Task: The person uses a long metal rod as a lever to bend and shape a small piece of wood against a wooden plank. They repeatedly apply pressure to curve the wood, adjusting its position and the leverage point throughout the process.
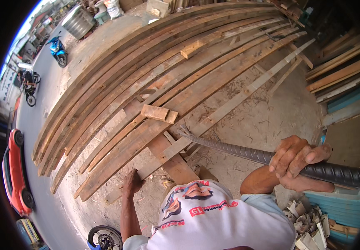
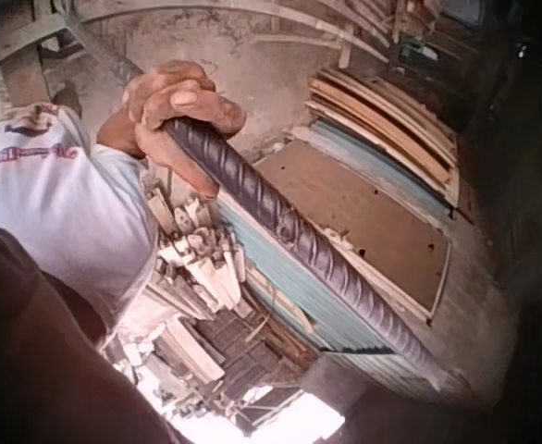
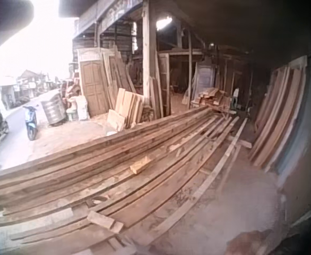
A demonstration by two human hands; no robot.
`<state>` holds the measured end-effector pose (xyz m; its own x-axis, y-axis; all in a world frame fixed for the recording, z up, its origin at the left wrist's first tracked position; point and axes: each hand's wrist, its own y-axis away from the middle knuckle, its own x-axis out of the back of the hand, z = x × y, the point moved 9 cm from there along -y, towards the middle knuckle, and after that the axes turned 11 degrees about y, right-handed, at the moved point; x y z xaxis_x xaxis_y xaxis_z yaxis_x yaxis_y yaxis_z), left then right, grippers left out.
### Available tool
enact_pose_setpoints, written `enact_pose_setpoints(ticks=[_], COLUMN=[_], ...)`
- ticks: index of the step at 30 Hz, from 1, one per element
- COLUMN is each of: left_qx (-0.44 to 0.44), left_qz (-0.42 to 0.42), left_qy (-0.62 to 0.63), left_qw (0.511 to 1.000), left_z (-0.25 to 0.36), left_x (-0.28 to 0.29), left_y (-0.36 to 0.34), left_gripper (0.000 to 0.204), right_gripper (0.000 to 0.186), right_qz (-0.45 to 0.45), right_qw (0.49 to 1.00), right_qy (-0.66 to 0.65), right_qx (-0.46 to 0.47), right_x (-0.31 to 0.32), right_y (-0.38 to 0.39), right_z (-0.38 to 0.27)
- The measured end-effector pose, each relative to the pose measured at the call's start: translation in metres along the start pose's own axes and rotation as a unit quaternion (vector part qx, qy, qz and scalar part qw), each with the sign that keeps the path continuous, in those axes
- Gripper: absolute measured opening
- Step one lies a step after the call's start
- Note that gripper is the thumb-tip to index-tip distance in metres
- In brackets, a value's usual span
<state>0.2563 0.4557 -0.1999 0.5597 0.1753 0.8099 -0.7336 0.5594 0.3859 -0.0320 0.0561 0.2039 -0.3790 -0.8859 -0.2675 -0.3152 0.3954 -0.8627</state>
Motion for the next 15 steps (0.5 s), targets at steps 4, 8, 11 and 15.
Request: enact_pose_setpoints(ticks=[4,8,11,15], left_qx=[-0.001,0.013,-0.048,-0.160], left_qz=[0.019,0.055,0.126,0.221], left_qy=[0.015,0.033,0.004,0.043], left_qw=[1.000,0.998,0.991,0.961], left_z=[-0.008,-0.004,0.009,0.067], left_x=[-0.006,-0.003,-0.002,0.031], left_y=[0.000,0.013,0.022,0.038], left_gripper=[0.066,0.078,0.088,0.080], right_gripper=[0.087,0.086,0.092,0.106], right_qz=[-0.025,-0.046,0.001,0.252], right_qw=[0.999,0.998,0.997,0.873], right_qy=[0.043,0.032,0.075,0.417], right_qx=[0.005,-0.010,0.020,-0.025], right_x=[-0.003,0.002,0.005,0.004], right_y=[-0.005,-0.002,0.000,0.025], right_z=[-0.011,-0.006,-0.020,-0.046])
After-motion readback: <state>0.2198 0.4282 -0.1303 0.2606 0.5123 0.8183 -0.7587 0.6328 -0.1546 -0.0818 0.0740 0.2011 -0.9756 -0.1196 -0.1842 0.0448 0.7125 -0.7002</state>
